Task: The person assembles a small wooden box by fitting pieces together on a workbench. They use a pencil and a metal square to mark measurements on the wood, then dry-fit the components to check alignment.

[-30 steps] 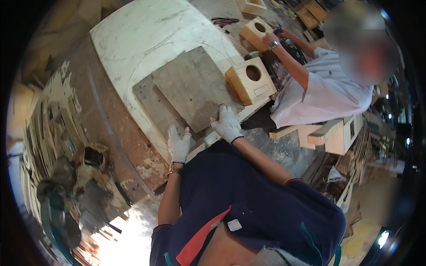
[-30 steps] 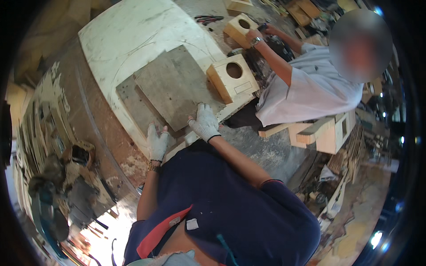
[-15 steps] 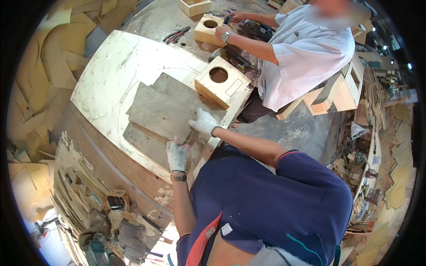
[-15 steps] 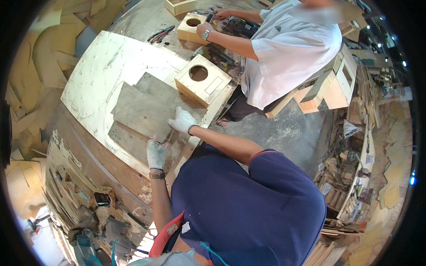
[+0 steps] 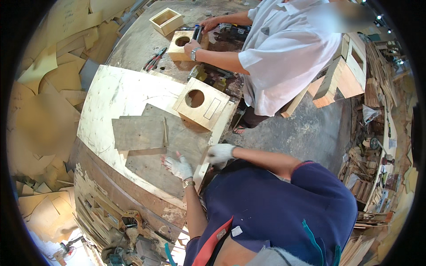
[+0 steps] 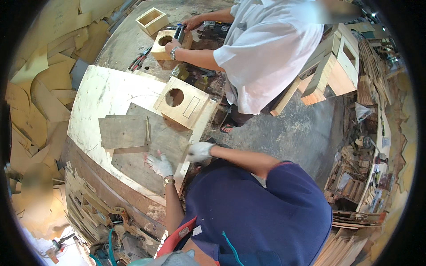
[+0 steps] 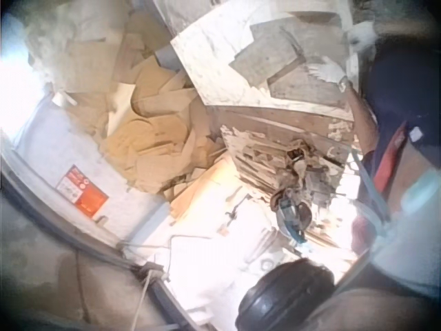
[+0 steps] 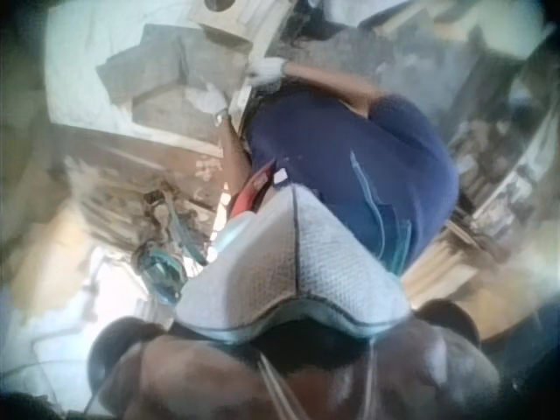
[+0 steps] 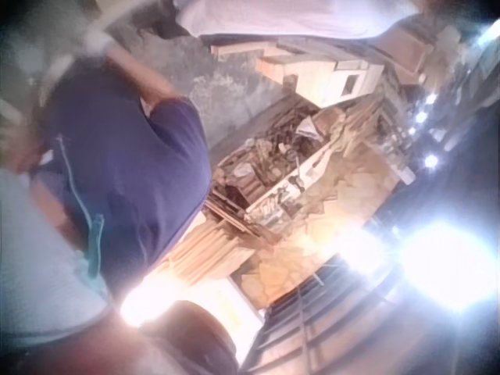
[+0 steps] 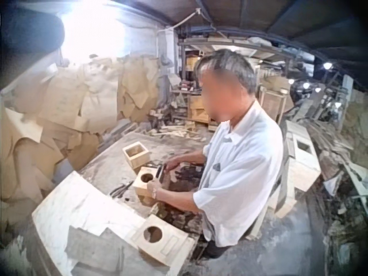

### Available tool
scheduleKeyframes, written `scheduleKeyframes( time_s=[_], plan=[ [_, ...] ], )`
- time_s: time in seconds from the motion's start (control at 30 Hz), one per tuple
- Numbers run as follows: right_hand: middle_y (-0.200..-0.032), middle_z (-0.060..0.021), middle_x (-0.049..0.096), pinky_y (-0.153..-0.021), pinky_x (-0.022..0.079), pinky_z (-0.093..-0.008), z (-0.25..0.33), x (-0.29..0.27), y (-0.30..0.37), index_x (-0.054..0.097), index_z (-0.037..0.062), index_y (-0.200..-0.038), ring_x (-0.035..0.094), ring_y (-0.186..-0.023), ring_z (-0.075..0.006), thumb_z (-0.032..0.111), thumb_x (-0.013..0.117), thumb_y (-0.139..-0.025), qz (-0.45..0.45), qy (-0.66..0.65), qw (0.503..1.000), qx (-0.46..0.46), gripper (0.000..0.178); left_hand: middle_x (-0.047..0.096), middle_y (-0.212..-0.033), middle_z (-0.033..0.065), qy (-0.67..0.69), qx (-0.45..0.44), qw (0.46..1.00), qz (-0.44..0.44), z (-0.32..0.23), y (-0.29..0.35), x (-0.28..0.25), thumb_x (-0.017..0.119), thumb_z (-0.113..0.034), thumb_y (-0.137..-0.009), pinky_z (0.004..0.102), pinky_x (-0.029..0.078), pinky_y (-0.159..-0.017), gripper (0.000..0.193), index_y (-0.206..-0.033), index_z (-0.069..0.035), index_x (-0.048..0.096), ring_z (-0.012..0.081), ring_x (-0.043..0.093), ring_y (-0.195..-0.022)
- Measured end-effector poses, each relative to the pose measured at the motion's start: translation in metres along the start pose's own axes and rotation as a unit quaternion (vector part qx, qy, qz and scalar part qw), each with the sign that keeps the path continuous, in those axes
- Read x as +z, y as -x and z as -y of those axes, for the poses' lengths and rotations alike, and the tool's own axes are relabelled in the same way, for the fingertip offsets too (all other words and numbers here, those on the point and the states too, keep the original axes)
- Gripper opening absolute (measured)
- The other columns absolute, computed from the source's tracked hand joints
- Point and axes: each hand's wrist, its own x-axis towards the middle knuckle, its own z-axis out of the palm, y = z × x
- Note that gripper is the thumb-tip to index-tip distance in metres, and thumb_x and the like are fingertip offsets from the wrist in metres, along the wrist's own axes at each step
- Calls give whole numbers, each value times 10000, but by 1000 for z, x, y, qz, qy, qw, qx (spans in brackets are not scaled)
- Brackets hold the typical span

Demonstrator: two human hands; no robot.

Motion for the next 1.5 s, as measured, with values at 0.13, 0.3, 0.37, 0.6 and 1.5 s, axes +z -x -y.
scheduleKeyframes(
  time_s=[0.13, 0.3, 0.37, 0.6, 1.5],
  plan=[
    [-1034, -274, 760, -884, 574, -545, -71, 28, 129, 769, 44, -1090, 741, -1010, -457, 472, 663, -906, -123, 3, 974, 189, 478, 370, -1716, 272, -134, 67, 987, 54, -19, 7, 8, 542, -549, -1064, 564, 319, -1268, 828, -1652, 12, 381, 435, 379, -1573],
    [-1128, -262, 775, -920, 578, -549, -137, 143, 269, 756, 27, -1231, 736, -1079, -455, 421, 696, -886, -327, -51, 802, 497, 528, 413, -1711, 211, -132, 158, 975, -82, 33, 7, 67, 536, -566, -1076, 530, 348, -1251, 801, -1638, -4, 433, 382, 401, -1571],
    [-1150, -262, 775, -927, 579, -549, -128, 177, 303, 763, 10, -1223, 732, -1103, -459, 426, 693, -888, -320, -104, 799, 499, 538, 429, -1716, 183, -165, 157, 965, -132, 62, -14, 82, 468, -644, -1094, 547, 415, -1195, 826, -1662, -46, 430, 369, 479, -1529],
    [-1148, -282, 763, -931, 575, -541, -182, 474, 379, 775, 11, -1155, 737, -1071, -483, 379, 698, -903, -333, -241, 712, 570, 452, 519, -1622, 223, -65, 178, 981, -42, 2, 10, 63, 557, -569, -1080, 546, 439, -1154, 745, -1611, -50, 497, 408, 544, -1434],
    [-838, -246, 713, -758, 538, -492, -337, 500, 899, 730, -20, -973, 738, -819, -369, 383, 701, -957, -726, -420, 211, 501, 405, 692, -1059, 165, 267, 615, 576, 468, -538, 797, 105, 652, -154, -960, 465, 520, -873, 128, -978, -28, 657, 421, 655, -1007]
  ],
)
